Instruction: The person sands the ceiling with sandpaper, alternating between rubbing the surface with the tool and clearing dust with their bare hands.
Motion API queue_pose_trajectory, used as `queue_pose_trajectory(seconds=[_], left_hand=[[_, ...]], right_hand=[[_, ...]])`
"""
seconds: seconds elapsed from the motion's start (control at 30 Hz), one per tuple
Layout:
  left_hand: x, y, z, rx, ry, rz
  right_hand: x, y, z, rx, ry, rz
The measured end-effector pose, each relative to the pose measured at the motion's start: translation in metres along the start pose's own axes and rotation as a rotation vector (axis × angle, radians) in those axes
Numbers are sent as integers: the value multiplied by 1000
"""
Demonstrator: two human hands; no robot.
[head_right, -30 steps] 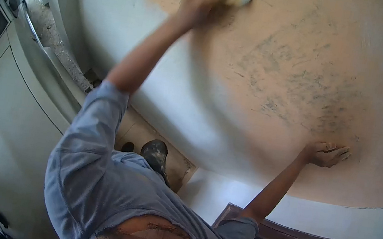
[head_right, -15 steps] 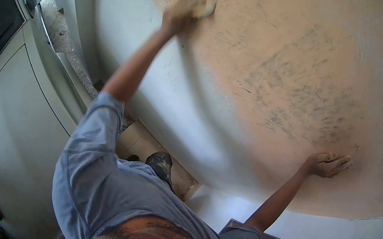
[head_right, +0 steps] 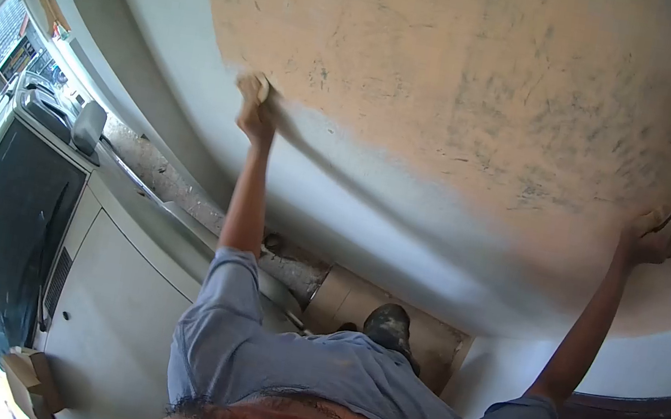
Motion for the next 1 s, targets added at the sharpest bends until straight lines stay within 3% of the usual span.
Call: queue_pose_trajectory(seconds=[0.03, 0.07, 0.1, 0.17, 0.23, 0.3, 0.33, 0.37, 0.43, 0.53, 0.63, 0.67, 0.77, 0.87, 0.93, 0.97, 1.0], left_hand=[[20, 32, 5, -64, -11, -65], [13, 81, 6, -173, 70, 55], [34, 115, 9, -115, 115, -135], [28, 187, 21, -21, 60, -306], [22, 200, 25, -103, -19, -85], [4, 158, 20, -82, -145, -100], [42, 106, 21, -2, -41, -198], [12, 69, 19, 3, 25, 23], [7, -35, 15, 16, -105, 3], [-12, -32, 24, -15, -55, -62], [-52, 116, 49, -80, -115, 56], [-74, 166, 57, -67, -38, 198], [-101, 255, 81, -3, -64, 105], [-106, 205, 83, 4, -50, 107], [-107, 98, 77, 19, -156, 184], [-104, 37, 78, 80, -109, 100], [-73, -46, 83, 47, -244, -141]], right_hand=[[-1, 0, 4, 9, -2, 10], [-4, -2, 6, 0, -6, 4], [-7, -6, 5, -3, -14, -3], [-14, -11, 6, 11, -39, -8], [-14, -13, 8, 17, -72, -5], [-10, -14, 5, 5, -64, 10], [-21, -16, 9, 16, -84, 33], [-31, -21, 14, 22, -87, -45], [-33, -29, 17, 50, -116, -100], [-18, -13, 3, -11, -59, -48], [-11, -12, 8, -25, -42, 4], [-8, -13, 7, -33, -57, -14], [-5, -12, 4, -28, -79, -25], [-15, -12, 7, -7, -30, 7], [-23, -16, 10, -3, 18, 52], [-21, -14, 8, -16, -8, 33], [-17, -14, 6, -26, -31, 12]])
Point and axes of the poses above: each hand's wrist, its own y-axis towards the middle knuckle, its own z-axis out of the palm, x = y × z, the point moved 7 cm from there along y, towards the middle knuckle, and after that the axes turned 6 degrees about -y, right-handed, at the moved point
